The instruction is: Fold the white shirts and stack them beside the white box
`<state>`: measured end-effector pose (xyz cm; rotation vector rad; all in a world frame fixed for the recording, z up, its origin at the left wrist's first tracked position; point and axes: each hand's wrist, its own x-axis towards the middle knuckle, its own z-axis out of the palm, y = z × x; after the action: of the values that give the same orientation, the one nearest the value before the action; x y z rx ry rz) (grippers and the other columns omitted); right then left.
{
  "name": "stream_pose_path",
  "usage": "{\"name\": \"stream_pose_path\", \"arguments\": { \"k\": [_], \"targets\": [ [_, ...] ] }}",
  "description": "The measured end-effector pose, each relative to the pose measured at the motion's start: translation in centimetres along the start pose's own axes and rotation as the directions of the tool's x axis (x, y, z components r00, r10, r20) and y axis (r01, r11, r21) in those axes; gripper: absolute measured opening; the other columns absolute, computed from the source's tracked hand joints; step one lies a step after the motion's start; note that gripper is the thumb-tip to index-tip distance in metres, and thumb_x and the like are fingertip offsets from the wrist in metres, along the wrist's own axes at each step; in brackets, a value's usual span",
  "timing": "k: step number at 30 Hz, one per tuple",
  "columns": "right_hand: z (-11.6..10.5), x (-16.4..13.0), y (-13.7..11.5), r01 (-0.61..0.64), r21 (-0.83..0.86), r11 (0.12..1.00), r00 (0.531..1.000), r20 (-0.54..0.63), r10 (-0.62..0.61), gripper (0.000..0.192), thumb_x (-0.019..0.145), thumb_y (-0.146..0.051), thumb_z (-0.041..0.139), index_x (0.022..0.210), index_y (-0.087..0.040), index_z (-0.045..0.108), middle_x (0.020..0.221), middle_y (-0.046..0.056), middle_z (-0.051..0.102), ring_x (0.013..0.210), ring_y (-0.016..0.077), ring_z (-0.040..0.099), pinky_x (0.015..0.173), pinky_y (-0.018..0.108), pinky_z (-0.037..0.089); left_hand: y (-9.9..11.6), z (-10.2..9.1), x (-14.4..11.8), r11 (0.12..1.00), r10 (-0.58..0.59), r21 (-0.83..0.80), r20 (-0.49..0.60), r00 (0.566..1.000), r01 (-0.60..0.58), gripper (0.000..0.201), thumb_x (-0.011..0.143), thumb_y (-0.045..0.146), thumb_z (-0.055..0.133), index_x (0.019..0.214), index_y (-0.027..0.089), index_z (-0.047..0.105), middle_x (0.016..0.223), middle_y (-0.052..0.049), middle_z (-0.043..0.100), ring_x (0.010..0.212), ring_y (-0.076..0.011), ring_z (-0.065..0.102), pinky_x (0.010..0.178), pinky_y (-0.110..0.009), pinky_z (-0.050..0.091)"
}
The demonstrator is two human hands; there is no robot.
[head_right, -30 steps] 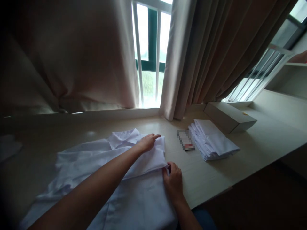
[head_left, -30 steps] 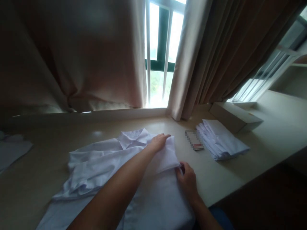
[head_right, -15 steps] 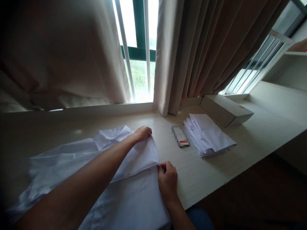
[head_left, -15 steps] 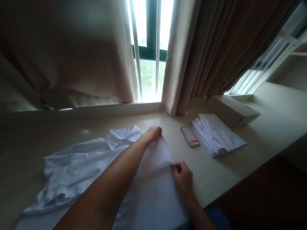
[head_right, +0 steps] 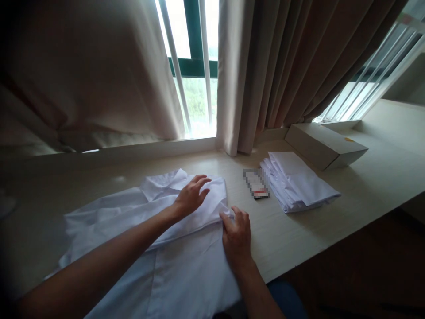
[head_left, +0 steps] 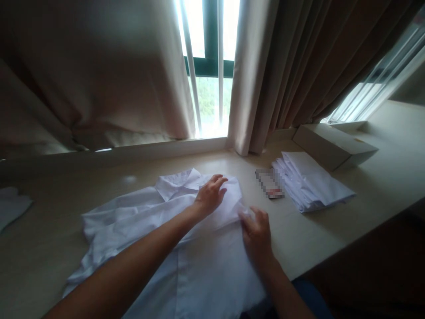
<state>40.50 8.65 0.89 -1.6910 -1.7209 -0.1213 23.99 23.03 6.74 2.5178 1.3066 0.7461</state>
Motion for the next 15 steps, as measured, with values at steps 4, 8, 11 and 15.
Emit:
{"name": "stream_pose_path", "arguments": {
  "k": [4, 8, 11, 15],
  "targets": [
    [-0.8, 0.1, -0.3, 0.061, -0.034, 0.998, 0.995, 0.086, -0.058, 0.036, 0.083, -0.009, 0.053, 0.106, -0.029, 0.072, 0.128, 0.006, 0.058, 0.118, 0.0288, 0.043, 0.101, 0.047, 0.038, -4.4, -5.0, -10.4, 0.971, -0.193, 0.121, -0.124, 0.973, 0.208, 0.041, 0.09, 0.04, 0.048, 0.128, 0.025, 0.051, 0.136, -0.007, 0.052, 0.128, -0.0227, 0.048, 0.112, -0.035, 0.036],
    [-1.3, 0.1, -0.8, 0.108, -0.086, 0.99, 0.986, 0.14, -0.095, 0.039, 0.08, -0.006, 0.053, 0.107, -0.028, 0.071, 0.132, 0.005, 0.058, 0.121, 0.0295, 0.041, 0.102, 0.047, 0.035, -12.2, -10.1, -18.8, 0.745, -0.526, 0.298, -0.289, 0.8, 0.597, 0.06, 0.085, 0.054, 0.047, 0.13, 0.015, 0.049, 0.129, -0.015, 0.056, 0.125, -0.0293, 0.05, 0.108, -0.039, 0.038],
    [-1.5, -0.1, -1.0, 0.129, -0.132, 0.983, 0.973, 0.207, -0.1, 0.04, 0.075, -0.003, 0.054, 0.101, -0.027, 0.073, 0.124, 0.007, 0.062, 0.118, 0.0299, 0.044, 0.099, 0.046, 0.035, -16.6, -12.8, -22.1, 0.562, -0.688, 0.367, -0.291, 0.665, 0.742, 0.073, 0.081, 0.06, 0.049, 0.131, 0.007, 0.048, 0.125, -0.02, 0.059, 0.119, -0.0327, 0.054, 0.101, -0.04, 0.041],
    [-1.5, -0.6, -0.9, 0.134, -0.161, 0.978, 0.971, 0.218, -0.097, 0.037, 0.073, -0.003, 0.056, 0.096, -0.025, 0.074, 0.12, 0.008, 0.064, 0.114, 0.0299, 0.046, 0.096, 0.044, 0.036, -19.4, -14.3, -22.9, 0.516, -0.805, 0.328, -0.129, 0.579, 0.791, 0.057, 0.076, 0.059, 0.055, 0.111, 0.015, 0.061, 0.11, -0.015, 0.068, 0.104, -0.0294, 0.063, 0.083, -0.033, 0.047]
  ]
}}
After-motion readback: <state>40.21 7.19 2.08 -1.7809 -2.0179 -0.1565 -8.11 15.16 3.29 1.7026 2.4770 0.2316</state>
